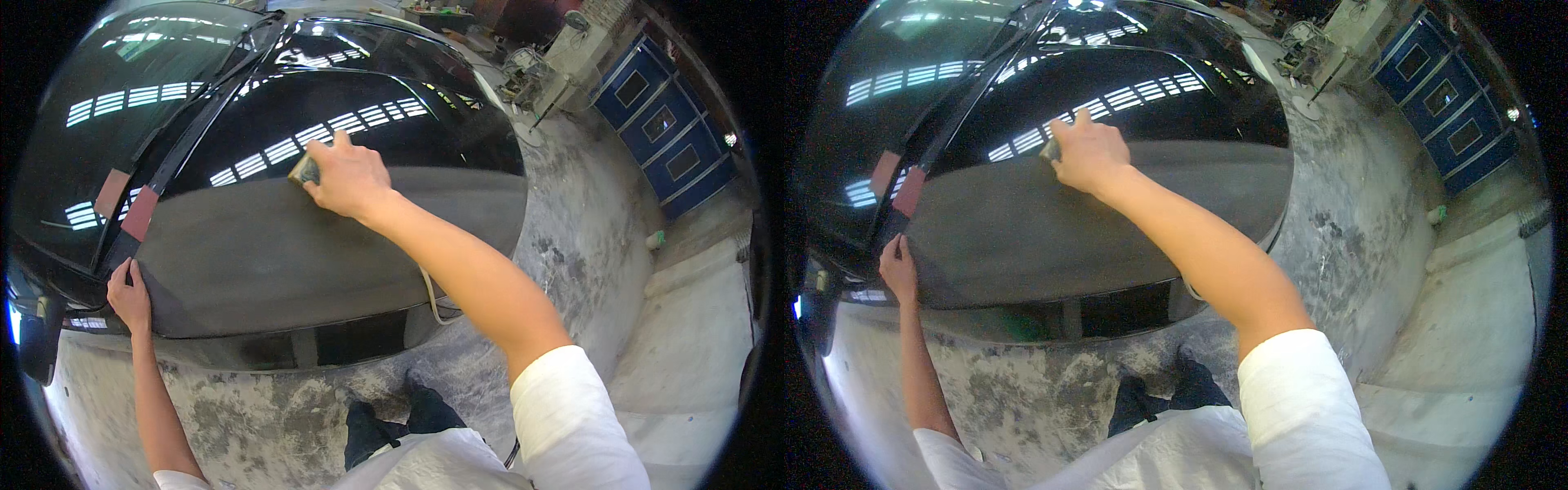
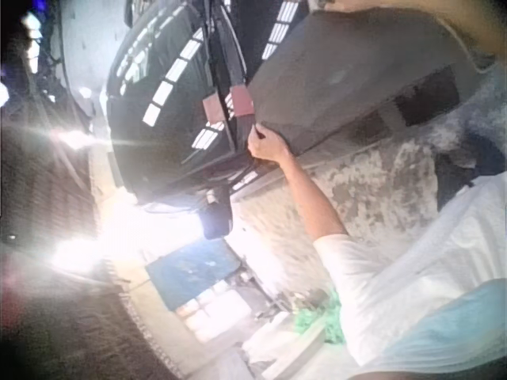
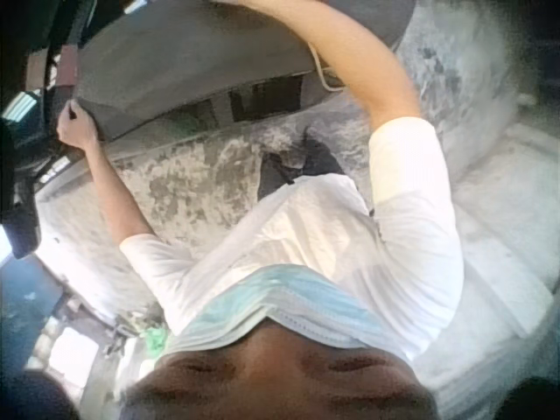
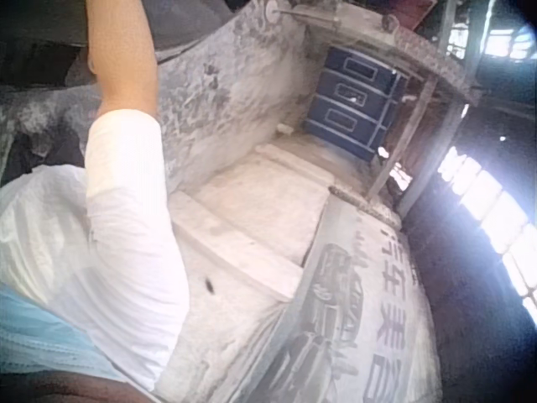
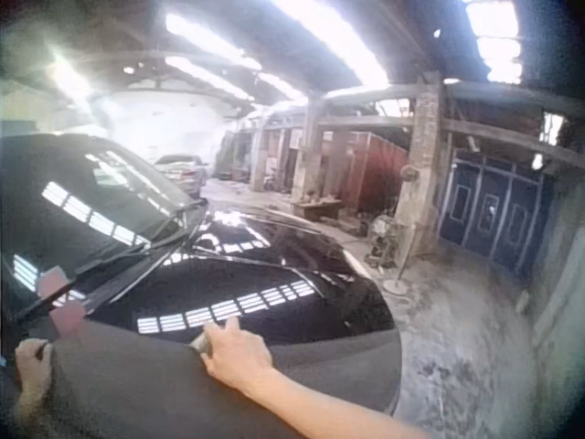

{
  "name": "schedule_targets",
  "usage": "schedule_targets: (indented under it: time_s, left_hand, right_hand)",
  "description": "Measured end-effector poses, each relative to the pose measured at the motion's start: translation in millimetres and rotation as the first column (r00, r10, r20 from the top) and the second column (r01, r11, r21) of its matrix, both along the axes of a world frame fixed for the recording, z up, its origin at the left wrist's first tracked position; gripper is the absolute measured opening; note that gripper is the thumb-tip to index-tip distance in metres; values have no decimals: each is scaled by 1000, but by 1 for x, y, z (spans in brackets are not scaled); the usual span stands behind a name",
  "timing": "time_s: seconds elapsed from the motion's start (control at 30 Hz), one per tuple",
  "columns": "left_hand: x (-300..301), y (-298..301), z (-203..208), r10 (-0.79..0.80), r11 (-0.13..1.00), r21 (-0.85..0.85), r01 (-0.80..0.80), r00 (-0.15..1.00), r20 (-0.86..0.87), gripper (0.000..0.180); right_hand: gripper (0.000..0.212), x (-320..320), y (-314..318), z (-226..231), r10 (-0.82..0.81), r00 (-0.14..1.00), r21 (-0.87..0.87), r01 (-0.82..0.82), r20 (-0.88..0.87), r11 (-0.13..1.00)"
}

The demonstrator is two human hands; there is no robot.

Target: The person uses a handheld electric polisher to buff the hood of a black car. They move the tool in steady overlapping passes across the hood surface, occasionally using the other hand to stabilize the area being worked.

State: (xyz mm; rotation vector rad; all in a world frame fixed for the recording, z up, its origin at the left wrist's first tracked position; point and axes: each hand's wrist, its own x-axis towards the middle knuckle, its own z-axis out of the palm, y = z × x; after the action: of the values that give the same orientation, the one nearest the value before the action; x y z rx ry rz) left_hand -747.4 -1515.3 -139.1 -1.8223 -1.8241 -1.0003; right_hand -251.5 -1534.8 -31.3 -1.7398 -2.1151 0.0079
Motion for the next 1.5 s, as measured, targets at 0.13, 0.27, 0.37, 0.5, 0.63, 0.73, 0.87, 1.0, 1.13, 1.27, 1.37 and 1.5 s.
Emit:
schedule_targets:
  time_s: [0.13,0.27,0.37,0.5,0.63,0.73,0.87,1.0,1.13,1.27,1.37,1.5]
  left_hand:
    - [52,-18,2,57,998,17,-55,979,-194,42]
    - [153,-49,-10,11,999,-45,-16,992,-129,49]
    - [227,-74,-19,38,994,-101,-47,996,-86,54]
    - [289,-87,-18,68,984,-159,-86,991,-114,57]
    - [295,-91,-9,71,985,-156,-72,997,-9,56]
    - [288,-94,-8,77,982,-170,-87,995,-65,55]
    - [284,-95,-9,74,985,-152,-83,995,-59,54]
    - [284,-94,-7,62,987,-149,-67,997,-40,53]
    - [277,-95,-9,60,990,-129,-65,997,-38,50]
    - [263,-97,-17,29,995,-96,-33,999,-36,49]
    - [245,-100,-20,168,976,-131,-172,985,-38,48]
    - [219,-104,-21,209,967,-156,-201,977,40,53]
  right_hand:
    - [45,71,-17,-5,-44,999,-18,43,-18,999]
    - [46,144,-32,-15,-76,997,-26,76,-15,997]
    - [44,198,-46,-27,-98,994,43,100,-39,994]
    - [44,277,-59,-39,-136,989,43,139,-66,989]
    - [48,344,-66,-46,-195,976,51,201,-94,978]
    - [54,391,-60,-53,-251,960,-1,253,-120,967]
    - [58,446,-31,-59,-260,960,-7,261,-100,965]
    - [62,479,-5,-50,-390,916,-58,386,-90,921]
    - [66,471,-24,-54,-255,962,-91,247,-99,965]
    - [60,468,-55,-71,-87,985,-53,80,-150,995]
    - [58,496,-45,-81,-66,977,-9,65,-201,998]
    - [59,564,6,-93,-42,979,68,57,-199,996]
